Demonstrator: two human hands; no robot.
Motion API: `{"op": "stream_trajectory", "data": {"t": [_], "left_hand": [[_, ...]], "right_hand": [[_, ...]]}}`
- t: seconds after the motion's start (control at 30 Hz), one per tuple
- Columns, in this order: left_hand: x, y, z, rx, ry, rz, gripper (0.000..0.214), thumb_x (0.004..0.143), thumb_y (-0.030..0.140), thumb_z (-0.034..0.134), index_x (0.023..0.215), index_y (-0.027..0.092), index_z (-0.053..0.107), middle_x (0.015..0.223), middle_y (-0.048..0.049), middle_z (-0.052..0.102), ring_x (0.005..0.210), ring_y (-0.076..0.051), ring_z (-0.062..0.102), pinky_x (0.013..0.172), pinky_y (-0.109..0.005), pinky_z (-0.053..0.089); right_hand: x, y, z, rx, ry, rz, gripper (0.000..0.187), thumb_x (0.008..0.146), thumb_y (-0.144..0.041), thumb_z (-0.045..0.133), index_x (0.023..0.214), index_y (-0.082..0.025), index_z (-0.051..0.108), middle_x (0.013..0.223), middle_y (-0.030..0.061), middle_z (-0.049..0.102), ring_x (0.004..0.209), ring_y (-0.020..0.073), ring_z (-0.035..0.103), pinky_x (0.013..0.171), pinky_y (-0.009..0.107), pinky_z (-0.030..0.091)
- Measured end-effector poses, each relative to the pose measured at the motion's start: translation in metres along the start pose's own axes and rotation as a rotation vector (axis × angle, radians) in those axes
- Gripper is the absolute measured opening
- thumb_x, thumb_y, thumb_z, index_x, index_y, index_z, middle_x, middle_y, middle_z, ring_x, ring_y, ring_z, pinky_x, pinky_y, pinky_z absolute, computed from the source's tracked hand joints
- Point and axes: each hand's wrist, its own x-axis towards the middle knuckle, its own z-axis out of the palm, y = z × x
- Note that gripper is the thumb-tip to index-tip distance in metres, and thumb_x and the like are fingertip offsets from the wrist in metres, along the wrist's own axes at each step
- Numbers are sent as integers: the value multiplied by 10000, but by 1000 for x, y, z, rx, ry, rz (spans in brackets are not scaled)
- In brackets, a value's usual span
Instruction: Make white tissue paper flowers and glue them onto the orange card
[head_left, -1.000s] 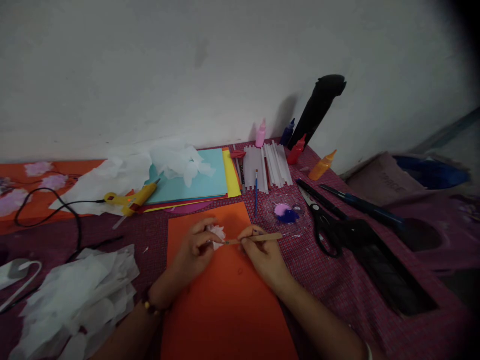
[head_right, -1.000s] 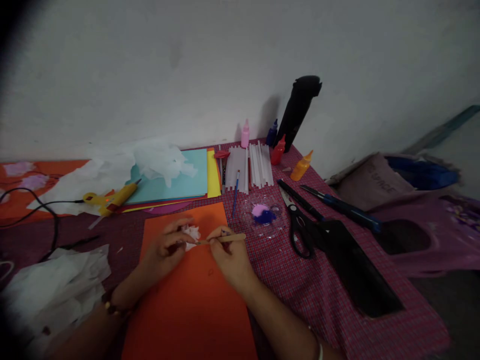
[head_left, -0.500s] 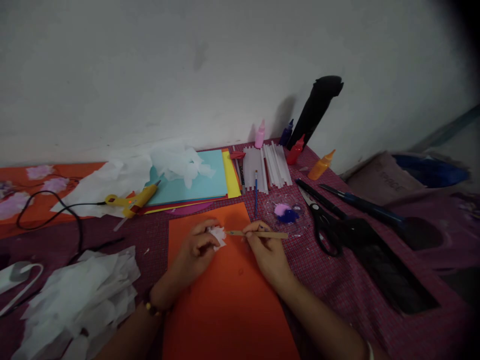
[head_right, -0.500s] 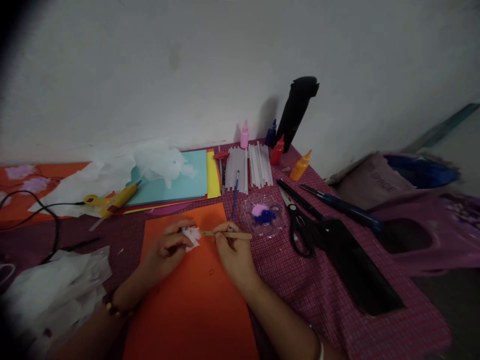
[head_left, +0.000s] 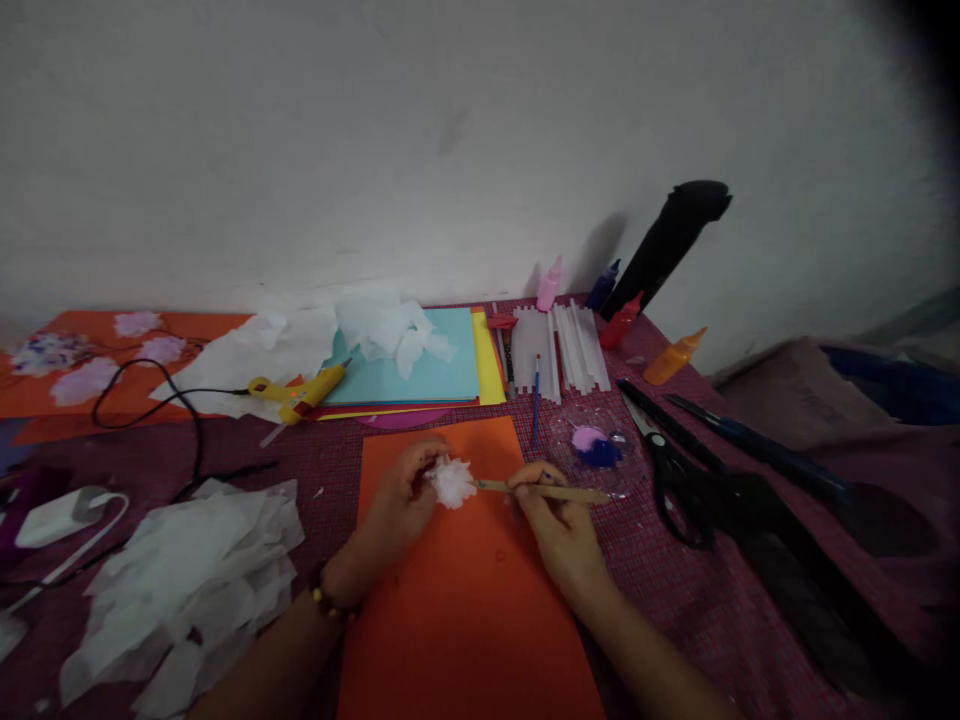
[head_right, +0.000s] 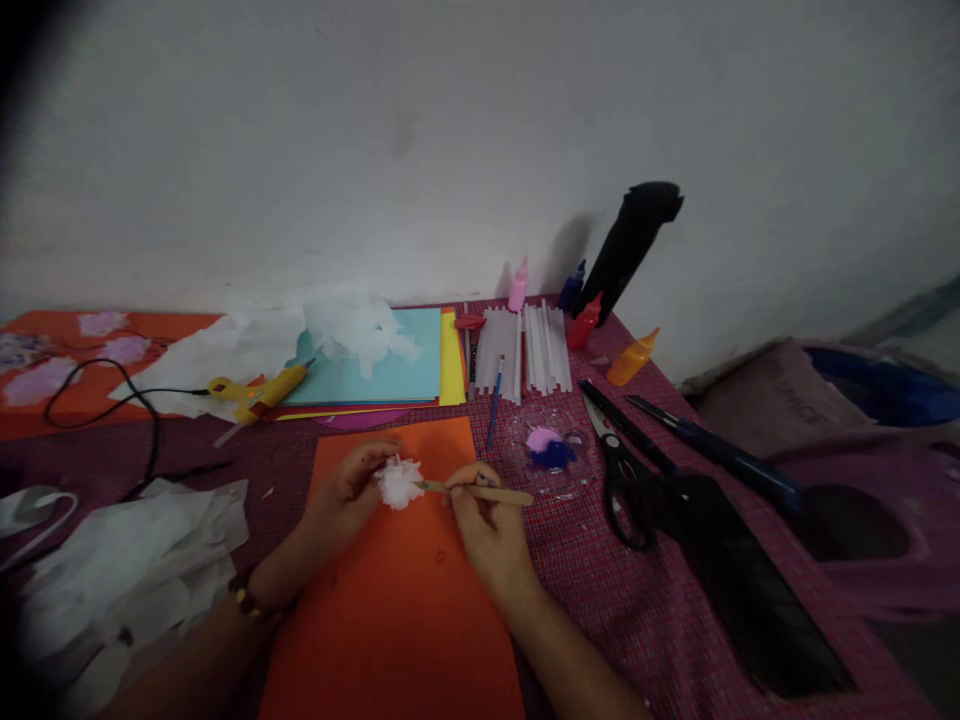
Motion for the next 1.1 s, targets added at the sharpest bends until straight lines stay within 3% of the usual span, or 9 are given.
{"op": "stream_trajectory", "data": {"t": [0.17, 0.27, 0.47, 0.57, 0.7, 0.8, 0.97, 1.1], "left_hand": [[-1, 11, -5, -202, -2, -136, 291, 871, 336, 512, 1130, 204, 510, 1127, -98, 616, 1037, -228, 606, 830, -365, 520], [-3, 13, -9, -267, -15, -193, 329, 898, 424, 483, 1139, 210, 549, 1221, -102, 599, 1145, -246, 558, 927, -388, 483], [8, -18, -2, -476, 65, -86, 532, 890, 609, 366, 1245, 231, 479, 1395, -121, 477, 1312, -242, 419, 1109, -456, 305], [10, -28, 5, -428, 98, -49, 623, 874, 658, 334, 1344, 252, 378, 1481, -110, 362, 1382, -229, 304, 1148, -472, 216], [-2, -23, 12, -261, -9, -31, 702, 872, 660, 330, 1449, 271, 242, 1556, -81, 193, 1432, -227, 157, 1167, -467, 154], [-8, -12, 14, -242, -63, -25, 686, 883, 646, 311, 1459, 282, 230, 1562, -68, 172, 1436, -221, 142, 1169, -459, 158], [6, -1, 8, -478, 123, -99, 639, 905, 642, 216, 1422, 273, 280, 1529, -92, 273, 1403, -215, 260, 1130, -461, 255], [15, 2, 4, -661, 218, -201, 607, 911, 628, 191, 1372, 269, 359, 1504, -85, 334, 1379, -209, 315, 1115, -455, 281]], "right_hand": [[0, 5, 2, -90, -44, 15, 87, 788, -275, 552, 728, -215, 572, 624, -21, 503, 565, 138, 461, 522, 250, 372], [1, 5, 1, -98, -59, 17, 99, 784, -284, 564, 720, -210, 577, 641, -9, 529, 594, 149, 486, 552, 261, 392], [-1, 5, -4, -109, 89, -33, 88, 802, -269, 542, 742, -217, 580, 647, -15, 520, 610, 151, 484, 576, 260, 388], [-3, 5, -3, -161, 96, -76, 104, 816, -265, 532, 736, -217, 580, 644, -17, 499, 601, 148, 468, 563, 256, 375], [-6, 7, 1, -228, -33, -98, 127, 827, -275, 529, 733, -212, 587, 650, -9, 507, 611, 154, 483, 561, 259, 377], [-7, 7, 0, -241, -46, -111, 138, 831, -278, 527, 726, -212, 587, 646, -9, 510, 612, 157, 487, 567, 261, 383], [-5, 5, -7, -299, 57, -164, 132, 852, -281, 523, 772, -219, 608, 676, -7, 549, 636, 159, 513, 588, 262, 411], [-8, 8, -6, -457, -97, -225, 195, 881, -247, 502, 1008, -225, 649, 979, 62, 666, 915, 207, 600, 801, 332, 458]]}}
